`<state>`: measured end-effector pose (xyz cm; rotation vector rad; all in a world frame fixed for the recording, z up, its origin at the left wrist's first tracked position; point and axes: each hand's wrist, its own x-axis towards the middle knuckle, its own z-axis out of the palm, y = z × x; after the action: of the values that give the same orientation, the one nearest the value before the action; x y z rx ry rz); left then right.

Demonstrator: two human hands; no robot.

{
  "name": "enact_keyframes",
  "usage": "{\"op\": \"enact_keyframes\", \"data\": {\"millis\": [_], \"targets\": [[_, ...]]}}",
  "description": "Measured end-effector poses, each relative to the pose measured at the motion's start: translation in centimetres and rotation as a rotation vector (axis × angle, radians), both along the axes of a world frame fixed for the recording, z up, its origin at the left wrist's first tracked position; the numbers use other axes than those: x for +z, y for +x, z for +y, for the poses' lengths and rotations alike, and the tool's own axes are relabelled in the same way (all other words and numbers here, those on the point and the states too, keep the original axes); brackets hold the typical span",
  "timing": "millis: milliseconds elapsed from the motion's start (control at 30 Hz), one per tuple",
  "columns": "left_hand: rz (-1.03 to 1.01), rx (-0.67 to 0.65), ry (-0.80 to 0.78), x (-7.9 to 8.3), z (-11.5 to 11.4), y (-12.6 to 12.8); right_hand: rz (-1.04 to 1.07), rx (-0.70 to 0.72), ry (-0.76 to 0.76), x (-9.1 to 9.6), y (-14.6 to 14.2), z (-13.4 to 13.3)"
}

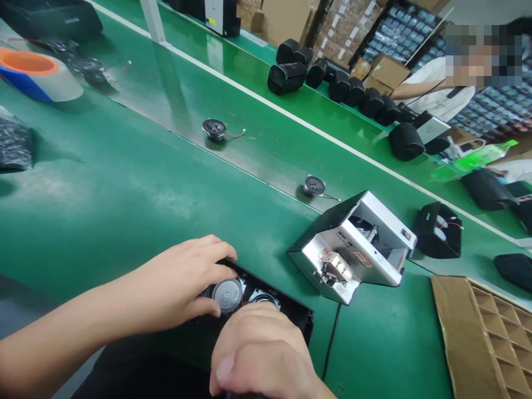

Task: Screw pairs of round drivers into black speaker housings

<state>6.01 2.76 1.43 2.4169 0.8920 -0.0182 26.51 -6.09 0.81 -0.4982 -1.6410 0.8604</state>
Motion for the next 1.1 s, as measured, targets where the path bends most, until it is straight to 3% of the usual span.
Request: {"op": "enact_keyframes", "data": {"millis": [267,400,567,700,767,867,900,1000,1100], "targets": [[-0.035,0.017,0.042,-0.3,-0.4,-0.2,0.056,-0.09,0.06,-1.8,-1.1,-0.3],[-0.059,0.024,0.061,-1.0,-0.4,-0.6,-0.079,0.001,-0.039,-1.9,-0.7,-0.3],[-0.113,0.078,0.034,-2.0,-0.1,-1.1,0.102,-0.07,0.063,-3.7,-1.2,-0.2],[-0.2,0.095,0.035,-3.1,0.4,-1.9,0.128,-0.142,-0.163,-4.2,-1.1,-0.3],[-0.229,0.093,0.029,-4.0,0.7,-2.7,0.168,-0.105,-0.262,-3.0,-0.7,-0.5],[-0.322,0.134,0.007,-5.8,1.0,-4.3,0.322,-0.118,-0.229,0.6,1.1,-0.7],[-0.378,0.18,-0.014,-6.5,0.8,-4.7,0.383,-0.187,-0.198,2.0,2.0,-0.5],[-0.556,0.401,-0.143,-8.4,-0.5,-5.4,0.566,-0.575,-0.092,5.7,5.5,0.9],[-0.63,0.548,-0.257,-9.8,-2.0,-5.3,0.532,-0.787,0.022,6.9,8.8,3.3]]}}
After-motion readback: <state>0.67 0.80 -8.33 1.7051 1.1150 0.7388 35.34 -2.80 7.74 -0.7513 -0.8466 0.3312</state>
